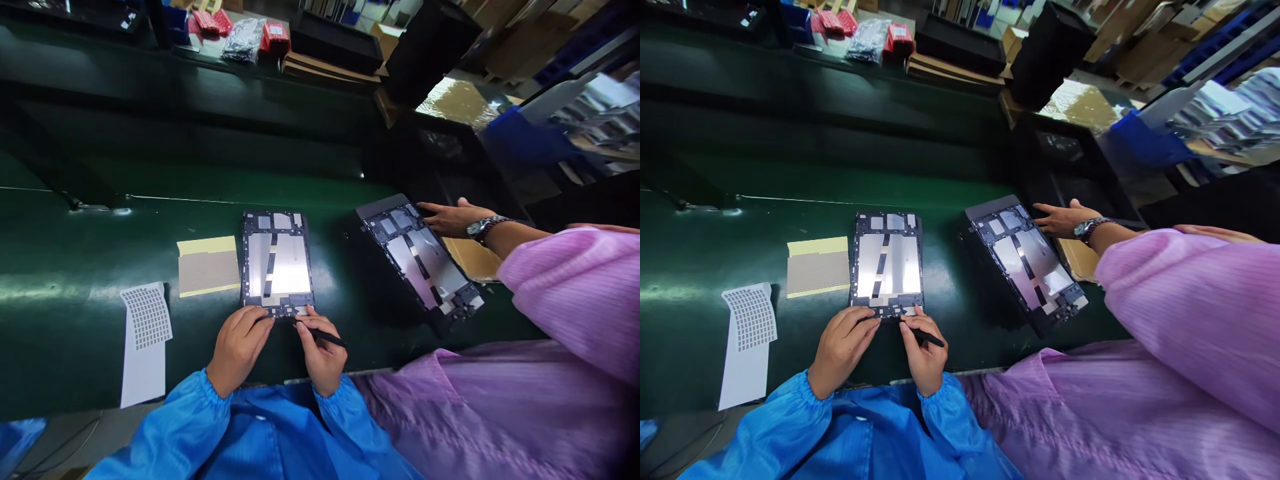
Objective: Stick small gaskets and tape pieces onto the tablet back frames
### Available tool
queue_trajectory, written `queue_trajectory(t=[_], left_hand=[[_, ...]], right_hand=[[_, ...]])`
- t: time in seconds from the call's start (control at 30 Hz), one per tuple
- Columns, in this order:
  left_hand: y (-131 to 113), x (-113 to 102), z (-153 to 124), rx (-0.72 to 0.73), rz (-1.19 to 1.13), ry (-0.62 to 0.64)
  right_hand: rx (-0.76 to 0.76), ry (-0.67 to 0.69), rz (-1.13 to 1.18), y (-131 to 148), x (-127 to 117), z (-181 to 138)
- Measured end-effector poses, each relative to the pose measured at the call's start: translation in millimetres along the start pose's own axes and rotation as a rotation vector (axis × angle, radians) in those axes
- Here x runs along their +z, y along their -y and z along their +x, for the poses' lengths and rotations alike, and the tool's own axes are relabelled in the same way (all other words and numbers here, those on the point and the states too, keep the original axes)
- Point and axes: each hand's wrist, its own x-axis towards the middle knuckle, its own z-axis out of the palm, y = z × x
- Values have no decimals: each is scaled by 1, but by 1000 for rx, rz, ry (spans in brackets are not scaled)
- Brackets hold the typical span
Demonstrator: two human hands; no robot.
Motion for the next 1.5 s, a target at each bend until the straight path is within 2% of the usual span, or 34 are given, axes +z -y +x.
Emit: queue_trajectory(t=[0.53, 1.07, 1.5], left_hand=[[-1, -1, 0, 1, 24, 23], [-10, 0, 6, 56, 217, 91], [-13, 1, 8, 3, 223, 109]], right_hand=[[-21, 16, -34, -1, 0, -1], [-43, 25, -6, 0, 1, 0], [-50, 10, 2, 0, 0, 0]])
